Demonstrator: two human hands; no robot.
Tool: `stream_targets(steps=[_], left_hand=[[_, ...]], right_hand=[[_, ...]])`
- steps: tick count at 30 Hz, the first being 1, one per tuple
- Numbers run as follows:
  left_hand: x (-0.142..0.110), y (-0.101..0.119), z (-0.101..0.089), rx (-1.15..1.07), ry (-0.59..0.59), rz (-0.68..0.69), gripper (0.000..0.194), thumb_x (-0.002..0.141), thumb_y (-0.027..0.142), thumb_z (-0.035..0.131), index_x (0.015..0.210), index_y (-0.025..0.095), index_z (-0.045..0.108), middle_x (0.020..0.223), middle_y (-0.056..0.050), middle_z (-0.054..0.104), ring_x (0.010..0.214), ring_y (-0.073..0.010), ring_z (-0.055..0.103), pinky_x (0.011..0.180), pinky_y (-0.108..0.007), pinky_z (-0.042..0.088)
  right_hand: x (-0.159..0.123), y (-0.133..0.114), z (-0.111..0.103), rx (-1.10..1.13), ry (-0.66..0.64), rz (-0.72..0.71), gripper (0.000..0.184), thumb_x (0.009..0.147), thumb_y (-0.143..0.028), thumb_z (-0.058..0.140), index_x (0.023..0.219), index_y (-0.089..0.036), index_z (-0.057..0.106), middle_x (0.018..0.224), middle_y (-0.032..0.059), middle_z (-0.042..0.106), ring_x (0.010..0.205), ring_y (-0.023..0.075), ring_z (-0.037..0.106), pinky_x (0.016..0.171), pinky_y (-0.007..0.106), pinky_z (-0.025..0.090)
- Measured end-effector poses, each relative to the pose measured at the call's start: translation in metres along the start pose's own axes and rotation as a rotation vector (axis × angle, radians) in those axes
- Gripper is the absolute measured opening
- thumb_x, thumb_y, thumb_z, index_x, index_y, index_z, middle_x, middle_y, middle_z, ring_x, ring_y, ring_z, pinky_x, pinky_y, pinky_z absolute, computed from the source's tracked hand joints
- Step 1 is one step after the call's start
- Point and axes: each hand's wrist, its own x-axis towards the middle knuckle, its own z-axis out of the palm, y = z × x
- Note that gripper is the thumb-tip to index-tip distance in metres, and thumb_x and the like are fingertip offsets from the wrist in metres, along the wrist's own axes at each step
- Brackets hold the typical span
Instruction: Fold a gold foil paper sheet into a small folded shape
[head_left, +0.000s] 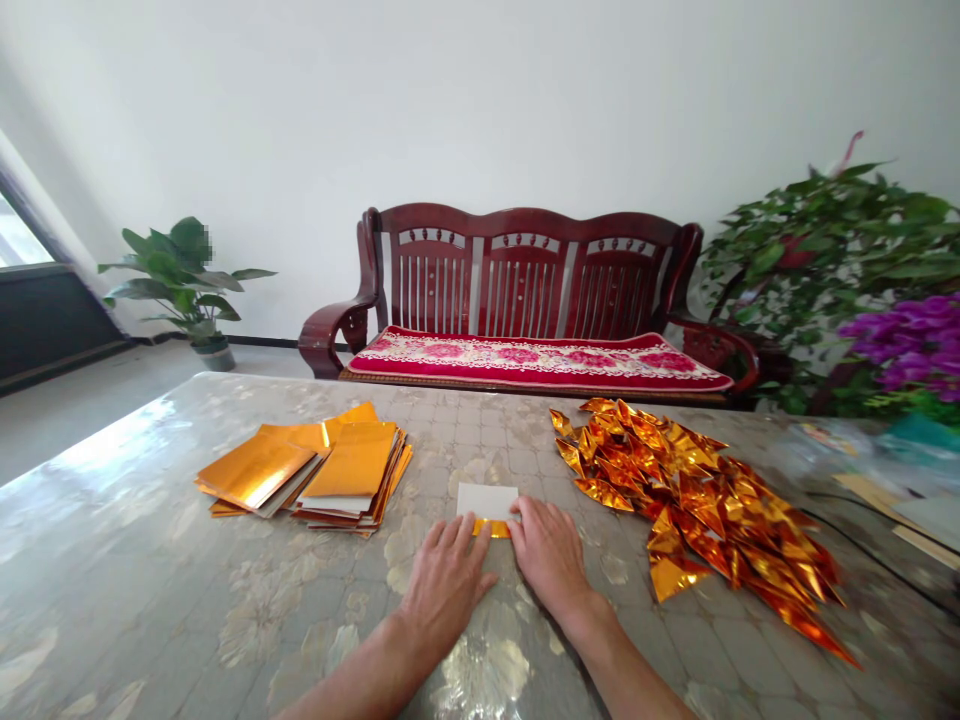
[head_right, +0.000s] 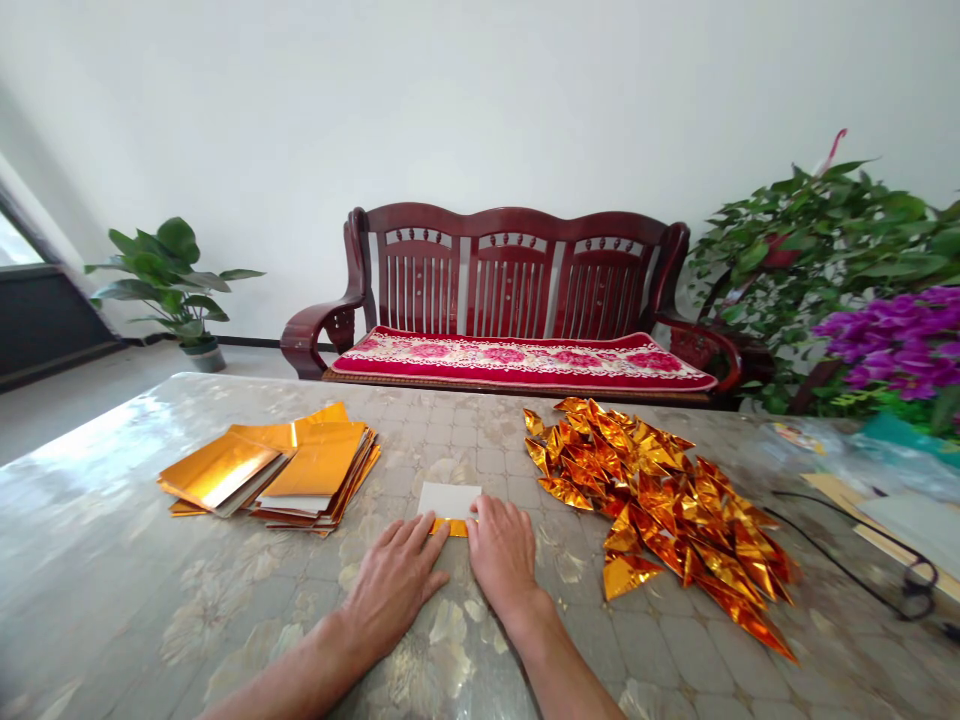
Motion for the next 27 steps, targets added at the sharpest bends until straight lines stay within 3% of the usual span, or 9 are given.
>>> stream_targets(steps=[2,5,9,19,27], left_hand=[[-0.002,0.002,0.007,0.016,0.004,-0.014,0.06,0.088,0.048,0.062,0.139,0.019,0.049,0.142,-0.015,0.052,0.13,-0.0297,0.048,0.107,-0.048,0.042],[-0.004,0.004,0.016,0.046,0.028,-0.039,0.065,0.087,0.053,0.06,0.139,0.017,0.049,0.144,-0.017,0.05,0.134,-0.0302,0.045,0.11,-0.047,0.04],[-0.006,0.004,0.022,0.058,0.056,-0.033,0.065,0.088,0.054,0.059,0.14,0.016,0.05,0.145,-0.017,0.05,0.134,-0.0295,0.046,0.111,-0.045,0.04],[-0.012,-0.002,0.017,0.116,0.024,-0.057,0.054,0.09,0.039,0.059,0.135,0.01,0.055,0.143,-0.02,0.051,0.132,-0.031,0.049,0.11,-0.046,0.041],[-0.011,-0.003,0.013,0.05,0.012,-0.104,0.053,0.091,0.037,0.059,0.137,0.012,0.053,0.145,-0.019,0.049,0.132,-0.0344,0.048,0.113,-0.055,0.035]], right_hand=[[-0.002,0.001,-0.001,-0.019,0.054,-0.026,0.007,0.09,-0.02,0.062,0.096,-0.023,0.062,0.095,0.0027,0.066,0.091,0.0227,0.055,0.077,0.034,0.034],[-0.008,0.0,-0.002,0.025,0.089,-0.183,0.008,0.09,-0.018,0.061,0.092,-0.025,0.066,0.093,0.0021,0.065,0.091,0.0214,0.052,0.08,0.034,0.036],[-0.017,-0.004,0.001,0.109,0.087,-0.322,0.017,0.091,-0.015,0.059,0.103,-0.024,0.067,0.099,0.0025,0.067,0.095,0.02,0.052,0.085,0.032,0.038],[-0.023,0.008,-0.013,0.009,0.001,-0.242,0.025,0.091,-0.013,0.058,0.105,-0.029,0.07,0.108,-0.0003,0.071,0.101,0.02,0.054,0.086,0.035,0.036],[-0.024,0.014,-0.014,0.028,0.019,-0.227,0.018,0.09,-0.011,0.057,0.091,-0.023,0.071,0.092,0.002,0.071,0.092,0.0206,0.054,0.084,0.034,0.037]])
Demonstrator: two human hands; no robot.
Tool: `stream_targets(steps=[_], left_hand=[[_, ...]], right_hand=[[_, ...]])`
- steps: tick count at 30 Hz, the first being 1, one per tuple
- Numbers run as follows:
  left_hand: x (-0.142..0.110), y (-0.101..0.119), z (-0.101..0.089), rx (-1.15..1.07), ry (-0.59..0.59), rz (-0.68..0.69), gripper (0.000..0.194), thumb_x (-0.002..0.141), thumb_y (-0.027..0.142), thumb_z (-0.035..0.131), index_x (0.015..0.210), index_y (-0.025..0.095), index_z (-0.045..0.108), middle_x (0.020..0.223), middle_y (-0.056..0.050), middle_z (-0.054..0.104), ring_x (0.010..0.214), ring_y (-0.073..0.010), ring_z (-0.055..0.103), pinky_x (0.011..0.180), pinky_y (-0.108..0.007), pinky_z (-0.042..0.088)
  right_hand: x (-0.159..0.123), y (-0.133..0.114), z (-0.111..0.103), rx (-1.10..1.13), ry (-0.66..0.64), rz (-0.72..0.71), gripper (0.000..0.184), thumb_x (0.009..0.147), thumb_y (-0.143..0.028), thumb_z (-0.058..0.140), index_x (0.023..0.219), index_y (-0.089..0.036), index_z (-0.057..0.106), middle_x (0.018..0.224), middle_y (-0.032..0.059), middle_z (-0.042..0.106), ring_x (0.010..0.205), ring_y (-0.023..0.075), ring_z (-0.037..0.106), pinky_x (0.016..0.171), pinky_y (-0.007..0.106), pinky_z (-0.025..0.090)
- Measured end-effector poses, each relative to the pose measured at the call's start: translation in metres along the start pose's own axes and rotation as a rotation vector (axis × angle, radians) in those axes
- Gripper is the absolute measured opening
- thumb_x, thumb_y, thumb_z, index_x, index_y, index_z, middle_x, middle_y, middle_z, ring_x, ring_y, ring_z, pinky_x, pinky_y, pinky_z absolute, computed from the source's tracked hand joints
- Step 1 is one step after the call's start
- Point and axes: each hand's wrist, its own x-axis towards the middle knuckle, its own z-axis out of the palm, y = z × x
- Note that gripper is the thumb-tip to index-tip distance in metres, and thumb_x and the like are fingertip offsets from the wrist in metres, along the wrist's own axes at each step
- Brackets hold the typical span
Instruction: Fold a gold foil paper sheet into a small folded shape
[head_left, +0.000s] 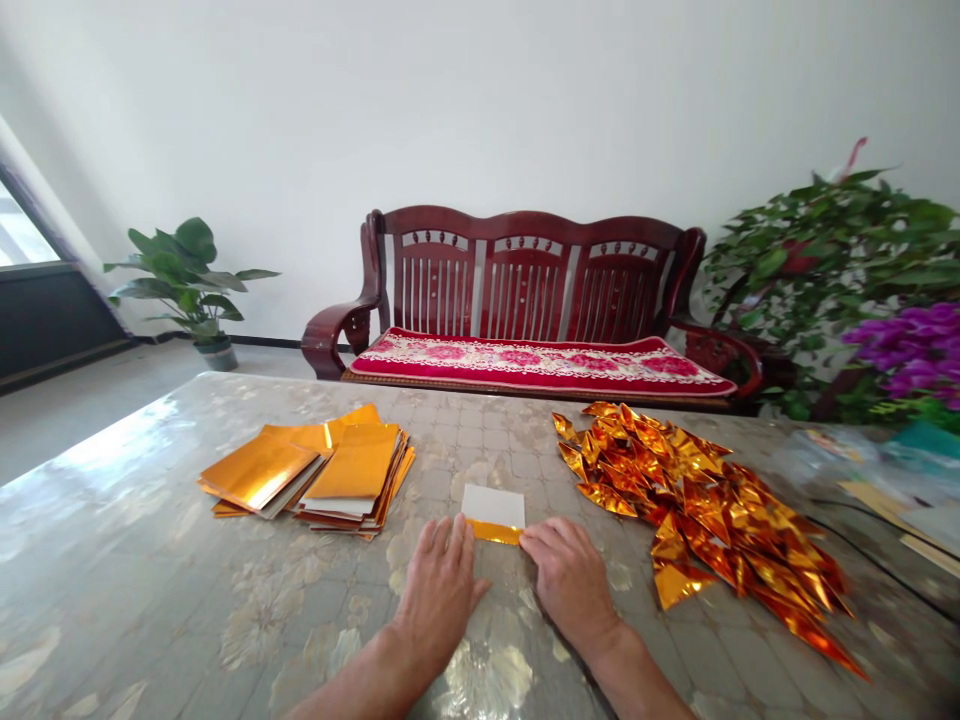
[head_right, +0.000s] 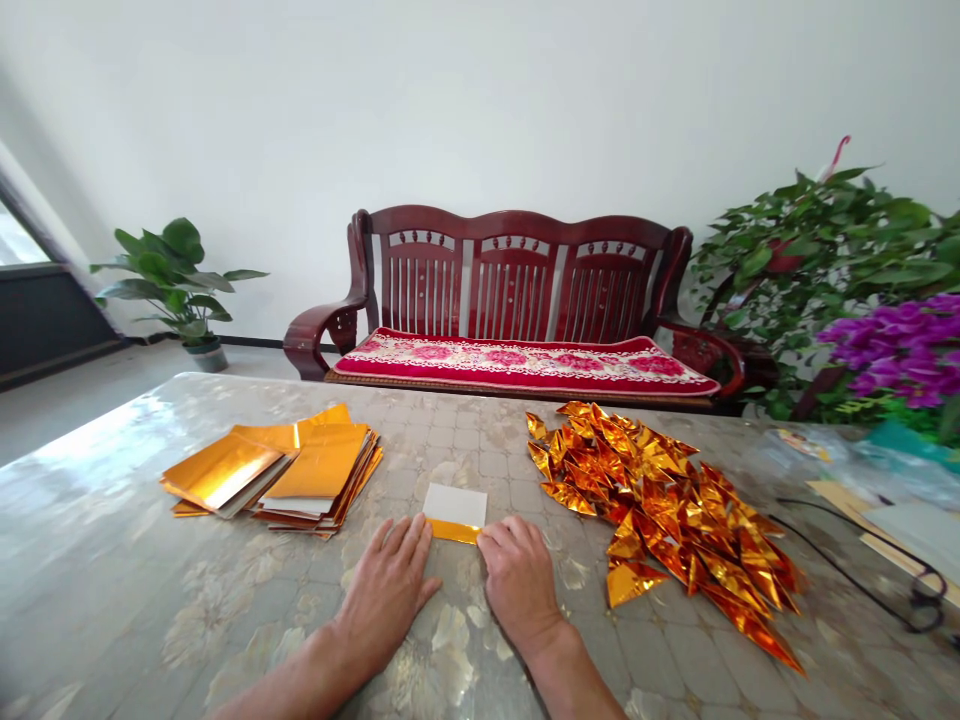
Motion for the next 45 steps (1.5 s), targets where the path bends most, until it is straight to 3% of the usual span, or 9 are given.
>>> stream_targets(steps=[7,12,21,27,31,34,37,41,45], left_hand=[[0.021,-0.019,-0.008,-0.093,0.017,-0.075,0.041,0.094,0.034,0.054,0.135,0.028,0.054,0.143,-0.008,0.053,0.134,-0.0321,0.045,0.11,-0.057,0.035],[0.03,-0.026,-0.013,-0.17,-0.033,-0.105,0.037,0.096,0.031,0.051,0.132,0.035,0.056,0.145,-0.004,0.052,0.135,-0.0318,0.043,0.11,-0.061,0.032],[0.031,-0.03,-0.01,-0.27,-0.025,-0.107,0.035,0.099,0.034,0.043,0.131,0.037,0.057,0.145,-0.003,0.051,0.138,-0.0298,0.04,0.112,-0.06,0.027],[0.034,-0.034,-0.002,-0.296,-0.014,-0.094,0.039,0.094,0.026,0.052,0.131,0.035,0.057,0.145,-0.004,0.052,0.138,-0.0278,0.041,0.113,-0.057,0.028],[0.029,-0.033,-0.009,-0.355,0.186,-0.123,0.038,0.094,0.016,0.045,0.127,0.026,0.06,0.139,-0.008,0.056,0.129,-0.0236,0.049,0.109,-0.047,0.039],[0.019,-0.024,-0.018,-0.48,0.325,0.054,0.038,0.093,0.009,0.039,0.112,0.026,0.066,0.122,-0.006,0.065,0.112,-0.017,0.059,0.098,-0.033,0.048],[0.01,-0.009,-0.023,-0.558,0.244,0.208,0.036,0.092,0.007,0.037,0.103,0.024,0.066,0.107,-0.005,0.069,0.102,-0.0156,0.062,0.092,-0.03,0.05],[0.007,0.009,-0.019,-0.431,0.06,0.062,0.037,0.086,0.002,0.039,0.111,0.021,0.059,0.108,-0.006,0.066,0.102,-0.0183,0.061,0.092,-0.032,0.05],[0.013,0.011,-0.012,-0.301,0.009,0.056,0.037,0.091,0.006,0.04,0.123,0.02,0.054,0.122,-0.007,0.063,0.111,-0.0217,0.058,0.097,-0.037,0.048]], right_hand=[[-0.001,-0.022,0.002,0.198,0.02,-0.105,0.027,0.088,-0.004,0.052,0.076,-0.023,0.068,0.079,-0.0004,0.067,0.082,0.0162,0.054,0.077,0.029,0.036],[0.01,-0.022,0.0,0.207,0.04,0.042,0.037,0.083,0.002,0.045,0.093,-0.023,0.071,0.092,0.0024,0.068,0.091,0.0177,0.055,0.082,0.029,0.039],[0.012,-0.019,0.001,0.222,-0.047,-0.051,0.038,0.089,-0.003,0.044,0.1,-0.028,0.071,0.092,0.0018,0.066,0.09,0.0182,0.053,0.081,0.029,0.039],[0.012,-0.021,0.002,0.166,-0.077,-0.147,0.028,0.093,-0.008,0.048,0.1,-0.025,0.068,0.098,0.0021,0.064,0.093,0.0173,0.053,0.083,0.029,0.038],[0.014,-0.026,0.004,0.103,-0.101,-0.146,0.022,0.094,-0.013,0.05,0.104,-0.025,0.065,0.102,0.0028,0.062,0.098,0.0189,0.052,0.084,0.03,0.038],[0.016,-0.031,0.008,0.038,-0.101,-0.089,0.023,0.092,-0.011,0.051,0.107,-0.025,0.063,0.102,0.0037,0.061,0.097,0.0201,0.052,0.084,0.031,0.039],[0.017,-0.034,0.011,0.023,-0.106,-0.013,0.024,0.09,-0.009,0.051,0.105,-0.023,0.063,0.101,0.0046,0.061,0.096,0.0208,0.053,0.082,0.031,0.041],[0.017,-0.036,0.01,0.078,-0.116,0.062,0.024,0.092,-0.01,0.047,0.105,-0.022,0.063,0.102,0.0062,0.06,0.098,0.0205,0.055,0.082,0.028,0.043],[0.018,-0.037,0.005,0.113,-0.145,0.117,0.027,0.095,-0.012,0.041,0.102,-0.023,0.065,0.101,0.0058,0.06,0.096,0.0186,0.057,0.077,0.026,0.044]])
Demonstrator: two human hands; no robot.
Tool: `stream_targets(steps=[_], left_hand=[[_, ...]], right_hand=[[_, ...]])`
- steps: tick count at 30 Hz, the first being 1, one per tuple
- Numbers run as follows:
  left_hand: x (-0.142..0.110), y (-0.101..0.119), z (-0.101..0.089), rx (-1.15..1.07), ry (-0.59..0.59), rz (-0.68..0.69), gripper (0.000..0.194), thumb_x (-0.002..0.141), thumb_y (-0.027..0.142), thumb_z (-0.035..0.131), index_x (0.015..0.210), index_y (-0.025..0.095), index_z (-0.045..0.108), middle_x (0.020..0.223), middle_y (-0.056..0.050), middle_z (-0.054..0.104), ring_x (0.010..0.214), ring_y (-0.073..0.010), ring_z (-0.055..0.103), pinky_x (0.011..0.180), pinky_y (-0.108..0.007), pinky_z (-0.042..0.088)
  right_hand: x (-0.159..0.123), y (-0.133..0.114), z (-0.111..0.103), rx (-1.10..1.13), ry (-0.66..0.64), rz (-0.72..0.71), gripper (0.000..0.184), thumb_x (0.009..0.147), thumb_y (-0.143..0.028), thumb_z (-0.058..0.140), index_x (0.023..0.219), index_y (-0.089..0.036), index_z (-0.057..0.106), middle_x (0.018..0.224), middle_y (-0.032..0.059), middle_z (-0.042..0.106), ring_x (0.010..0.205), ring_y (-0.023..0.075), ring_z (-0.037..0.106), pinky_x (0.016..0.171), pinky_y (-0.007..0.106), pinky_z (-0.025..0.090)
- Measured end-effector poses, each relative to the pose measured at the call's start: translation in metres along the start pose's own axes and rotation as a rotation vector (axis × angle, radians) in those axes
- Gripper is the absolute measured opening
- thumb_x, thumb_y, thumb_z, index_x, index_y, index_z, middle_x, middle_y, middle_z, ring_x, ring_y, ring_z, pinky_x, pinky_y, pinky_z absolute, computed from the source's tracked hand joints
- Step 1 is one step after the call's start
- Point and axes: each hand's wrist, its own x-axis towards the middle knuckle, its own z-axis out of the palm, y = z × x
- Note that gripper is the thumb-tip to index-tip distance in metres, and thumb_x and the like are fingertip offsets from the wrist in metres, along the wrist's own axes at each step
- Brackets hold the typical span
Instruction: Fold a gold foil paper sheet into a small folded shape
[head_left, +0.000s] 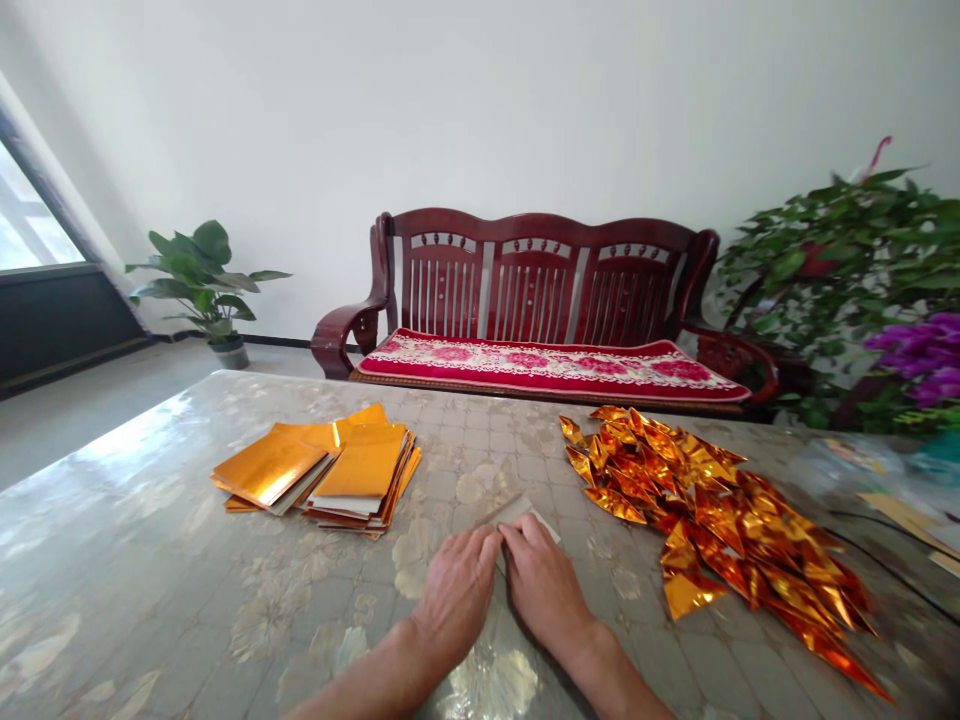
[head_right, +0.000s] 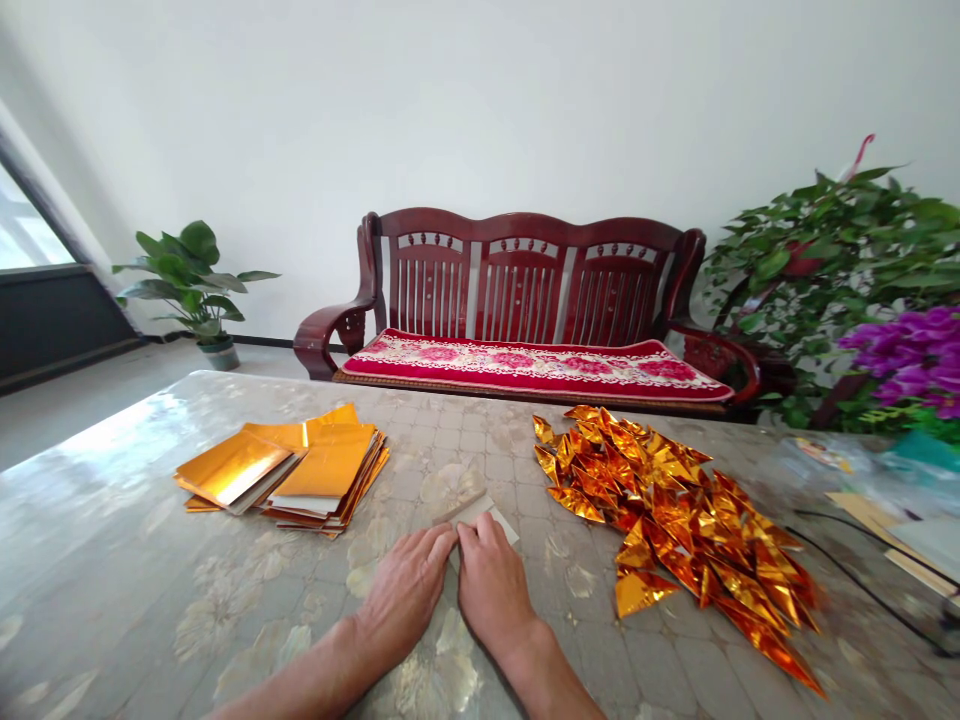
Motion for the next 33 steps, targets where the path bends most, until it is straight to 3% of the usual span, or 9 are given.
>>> stream_targets(steps=[3,6,10,19,23,28,33], left_hand=[[0.004,-0.005,0.001,0.038,0.001,0.04,0.037,0.093,0.01,0.043,0.128,0.019,0.052,0.13,-0.008,0.06,0.117,-0.0228,0.056,0.099,-0.038,0.047],[0.007,-0.016,-0.002,0.026,-0.005,0.094,0.034,0.093,0.011,0.047,0.125,0.019,0.055,0.129,-0.007,0.061,0.119,-0.0223,0.055,0.101,-0.037,0.046],[0.012,-0.031,-0.006,-0.026,0.017,0.129,0.028,0.092,0.011,0.049,0.115,0.021,0.062,0.127,-0.004,0.063,0.121,-0.0203,0.053,0.105,-0.035,0.044],[0.013,-0.016,-0.013,0.038,-0.001,0.144,0.022,0.095,0.016,0.046,0.112,0.021,0.06,0.112,-0.004,0.064,0.105,-0.0211,0.056,0.095,-0.038,0.047],[0.011,-0.018,-0.02,0.062,-0.025,0.162,0.025,0.092,0.025,0.055,0.117,0.023,0.057,0.121,-0.004,0.062,0.111,-0.0237,0.055,0.097,-0.041,0.044],[0.01,-0.03,-0.027,0.031,-0.091,0.207,0.043,0.084,0.04,0.069,0.121,0.025,0.056,0.129,-0.004,0.06,0.113,-0.025,0.056,0.098,-0.041,0.041],[0.011,-0.035,-0.033,-0.002,-0.135,0.208,0.039,0.082,0.033,0.07,0.119,0.028,0.058,0.129,-0.002,0.061,0.11,-0.023,0.059,0.097,-0.04,0.04]], right_hand=[[0.001,0.003,-0.008,-0.008,-0.009,-0.004,0.025,0.095,-0.016,0.045,0.103,-0.026,0.066,0.098,0.0042,0.06,0.094,0.0186,0.057,0.079,0.028,0.043],[0.001,0.014,-0.021,-0.046,0.003,-0.058,0.02,0.088,-0.026,0.06,0.106,-0.029,0.066,0.1,0.0022,0.061,0.099,0.0213,0.054,0.087,0.033,0.039],[0.0,0.029,-0.031,-0.034,-0.005,-0.122,0.029,0.08,-0.033,0.069,0.109,-0.031,0.066,0.111,0.0011,0.06,0.106,0.0221,0.05,0.095,0.036,0.035],[-0.004,0.02,-0.022,0.063,-0.029,-0.136,0.03,0.083,-0.028,0.066,0.113,-0.026,0.064,0.106,0.0033,0.062,0.102,0.0224,0.053,0.09,0.033,0.04],[-0.003,0.027,-0.024,0.045,0.013,-0.103,0.034,0.084,-0.026,0.064,0.118,-0.025,0.062,0.112,0.0051,0.061,0.105,0.0232,0.052,0.093,0.034,0.04],[-0.004,0.037,-0.034,0.035,-0.062,-0.139,0.039,0.078,-0.031,0.07,0.117,-0.028,0.063,0.112,0.0025,0.063,0.104,0.0226,0.054,0.091,0.034,0.04],[-0.007,0.041,-0.032,-0.013,-0.073,-0.176,0.021,0.083,-0.022,0.065,0.103,-0.027,0.069,0.111,0.0013,0.066,0.104,0.0206,0.056,0.091,0.033,0.04]])
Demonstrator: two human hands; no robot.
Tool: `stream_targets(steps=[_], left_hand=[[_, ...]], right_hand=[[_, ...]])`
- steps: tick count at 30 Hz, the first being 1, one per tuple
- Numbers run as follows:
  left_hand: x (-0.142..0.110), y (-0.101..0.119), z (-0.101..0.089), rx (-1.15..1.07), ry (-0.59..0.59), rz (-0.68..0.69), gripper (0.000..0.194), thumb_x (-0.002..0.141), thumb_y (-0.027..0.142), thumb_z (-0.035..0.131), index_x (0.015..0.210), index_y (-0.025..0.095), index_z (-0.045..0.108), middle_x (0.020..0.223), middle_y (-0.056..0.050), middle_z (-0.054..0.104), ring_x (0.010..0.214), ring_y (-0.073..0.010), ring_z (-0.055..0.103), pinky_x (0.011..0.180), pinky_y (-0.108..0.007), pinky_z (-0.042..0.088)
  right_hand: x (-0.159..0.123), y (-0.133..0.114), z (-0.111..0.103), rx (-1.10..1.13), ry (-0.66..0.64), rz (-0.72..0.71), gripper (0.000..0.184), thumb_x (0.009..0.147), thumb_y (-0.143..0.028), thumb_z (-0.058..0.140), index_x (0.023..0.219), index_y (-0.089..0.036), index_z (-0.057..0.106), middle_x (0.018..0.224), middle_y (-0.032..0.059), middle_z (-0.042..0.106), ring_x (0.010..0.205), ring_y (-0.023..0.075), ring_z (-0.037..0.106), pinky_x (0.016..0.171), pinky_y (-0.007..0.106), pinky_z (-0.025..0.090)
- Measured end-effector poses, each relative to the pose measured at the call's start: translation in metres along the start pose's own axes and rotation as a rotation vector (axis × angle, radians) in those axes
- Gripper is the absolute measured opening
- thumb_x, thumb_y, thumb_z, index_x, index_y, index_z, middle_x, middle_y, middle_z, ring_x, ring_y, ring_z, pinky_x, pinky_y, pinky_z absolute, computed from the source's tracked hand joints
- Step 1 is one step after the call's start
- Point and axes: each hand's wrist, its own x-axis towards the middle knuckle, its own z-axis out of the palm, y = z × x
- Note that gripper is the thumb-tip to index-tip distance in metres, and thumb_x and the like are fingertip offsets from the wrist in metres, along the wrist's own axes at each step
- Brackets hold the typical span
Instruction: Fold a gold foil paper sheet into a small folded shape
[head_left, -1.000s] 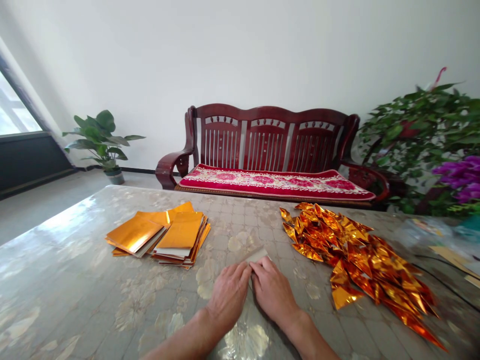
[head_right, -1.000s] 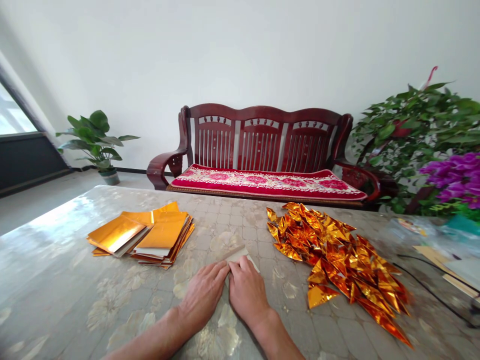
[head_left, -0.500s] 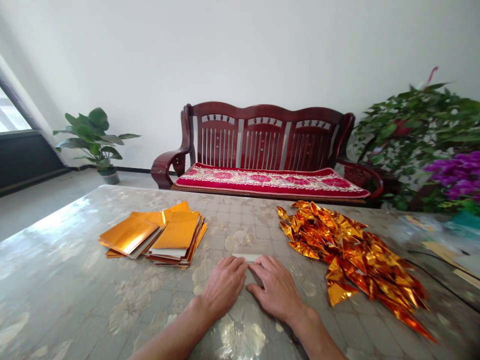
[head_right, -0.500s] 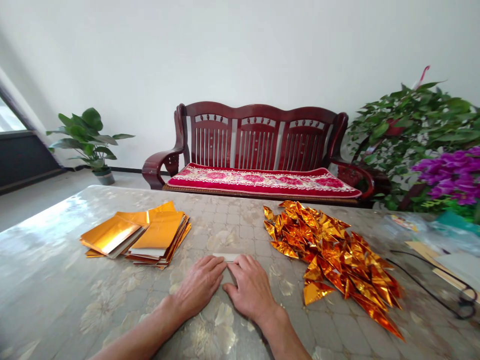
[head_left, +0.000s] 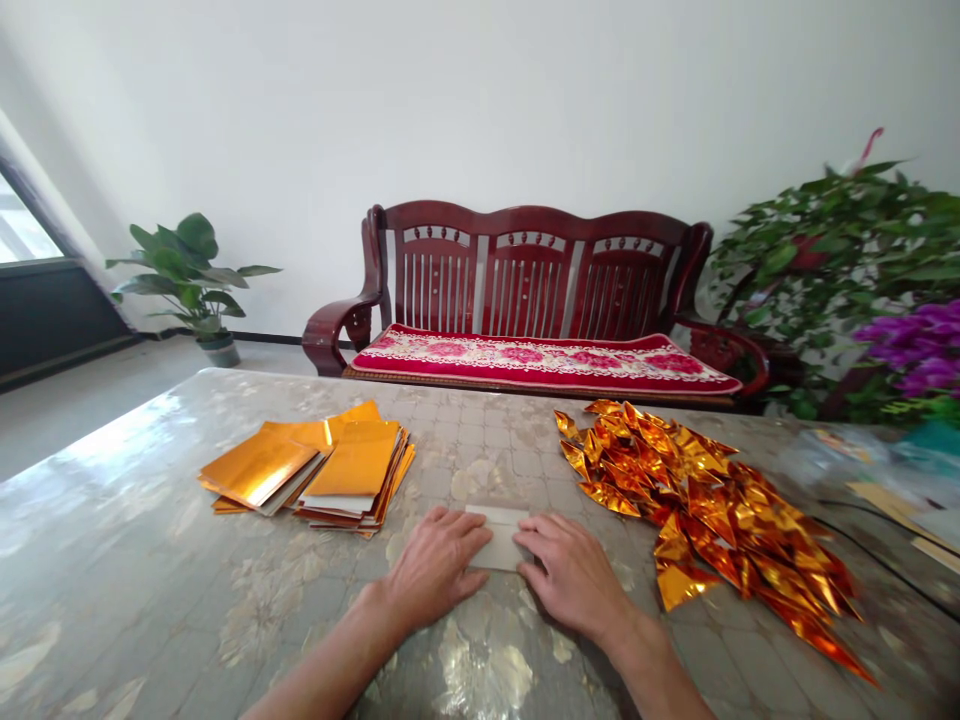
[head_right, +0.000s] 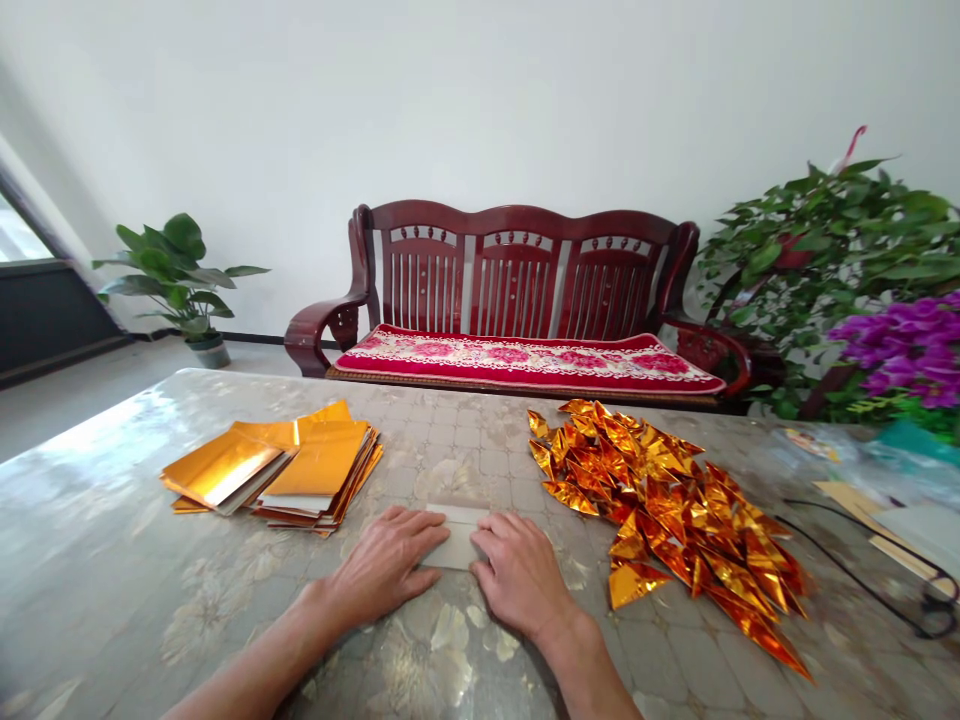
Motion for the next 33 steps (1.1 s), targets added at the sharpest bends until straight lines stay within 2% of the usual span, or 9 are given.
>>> stream_targets(steps=[6,9,12,14,16,20,25,28,33], left_hand=[[0.003,0.0,0.003,0.011,0.026,-0.031,0.024,0.086,0.019,0.061,0.11,0.026,0.062,0.12,-0.002,0.066,0.105,-0.0211,0.062,0.091,-0.036,0.042],[0.006,-0.003,0.011,0.0,0.067,-0.062,0.015,0.095,0.023,0.052,0.102,0.025,0.065,0.109,-0.002,0.069,0.1,-0.0197,0.063,0.087,-0.034,0.043],[0.009,-0.004,0.017,-0.018,0.109,-0.117,0.023,0.099,0.029,0.045,0.095,0.024,0.067,0.099,-0.001,0.071,0.096,-0.0189,0.064,0.085,-0.032,0.043],[0.012,-0.003,0.018,-0.021,0.124,-0.158,0.024,0.099,0.031,0.046,0.092,0.024,0.067,0.095,-0.001,0.071,0.093,-0.0191,0.063,0.083,-0.032,0.043],[0.014,-0.002,0.018,-0.028,0.134,-0.194,0.023,0.098,0.031,0.048,0.09,0.023,0.068,0.093,-0.002,0.071,0.092,-0.0193,0.063,0.082,-0.031,0.043],[0.018,-0.002,0.016,-0.068,0.146,-0.25,0.023,0.096,0.034,0.053,0.086,0.022,0.07,0.091,-0.003,0.071,0.091,-0.0194,0.063,0.082,-0.031,0.042],[0.02,-0.004,0.014,-0.102,0.171,-0.339,0.024,0.096,0.034,0.052,0.086,0.023,0.071,0.09,-0.002,0.07,0.089,-0.0191,0.062,0.08,-0.03,0.041],[0.02,-0.004,0.014,-0.099,0.182,-0.378,0.024,0.096,0.034,0.052,0.086,0.023,0.071,0.09,-0.003,0.07,0.089,-0.0193,0.062,0.08,-0.03,0.04],[0.022,-0.003,0.012,-0.039,0.193,-0.443,0.023,0.092,0.036,0.057,0.078,0.022,0.068,0.085,-0.003,0.069,0.087,-0.0209,0.061,0.079,-0.032,0.038]], right_hand=[[0.004,0.0,0.011,-0.022,0.081,0.009,0.014,0.091,-0.021,0.057,0.094,-0.026,0.07,0.103,0.0021,0.069,0.097,0.0197,0.059,0.086,0.031,0.042],[0.004,-0.002,0.008,0.003,0.097,0.034,0.014,0.093,-0.026,0.055,0.093,-0.026,0.069,0.101,0.002,0.07,0.095,0.0196,0.06,0.083,0.031,0.042],[0.003,-0.003,0.003,0.037,0.111,0.066,0.019,0.089,-0.035,0.061,0.105,-0.026,0.067,0.102,0.0026,0.07,0.095,0.0212,0.061,0.083,0.032,0.041],[0.002,-0.002,0.003,0.044,0.13,0.1,0.023,0.088,-0.037,0.063,0.107,-0.025,0.065,0.099,0.0024,0.07,0.092,0.0212,0.061,0.081,0.032,0.04],[0.004,0.0,0.006,0.033,0.155,0.135,0.016,0.093,-0.036,0.055,0.098,-0.024,0.065,0.091,0.0015,0.069,0.086,0.0197,0.061,0.077,0.03,0.038],[0.012,0.003,0.016,-0.036,0.227,0.166,0.03,0.1,-0.031,0.042,0.079,-0.023,0.062,0.077,0.0014,0.066,0.078,0.018,0.059,0.069,0.028,0.034],[0.018,0.002,0.023,-0.031,0.292,0.194,0.021,0.094,-0.025,0.052,0.075,-0.022,0.059,0.075,0.0002,0.065,0.077,0.0171,0.057,0.069,0.028,0.033],[0.019,0.002,0.025,-0.028,0.29,0.212,0.015,0.089,-0.021,0.056,0.075,-0.022,0.057,0.077,-0.0005,0.065,0.078,0.0172,0.056,0.069,0.028,0.033],[0.021,0.002,0.026,-0.055,0.283,0.215,0.016,0.087,-0.017,0.055,0.073,-0.022,0.055,0.079,0.0009,0.063,0.08,0.018,0.055,0.07,0.028,0.033]])
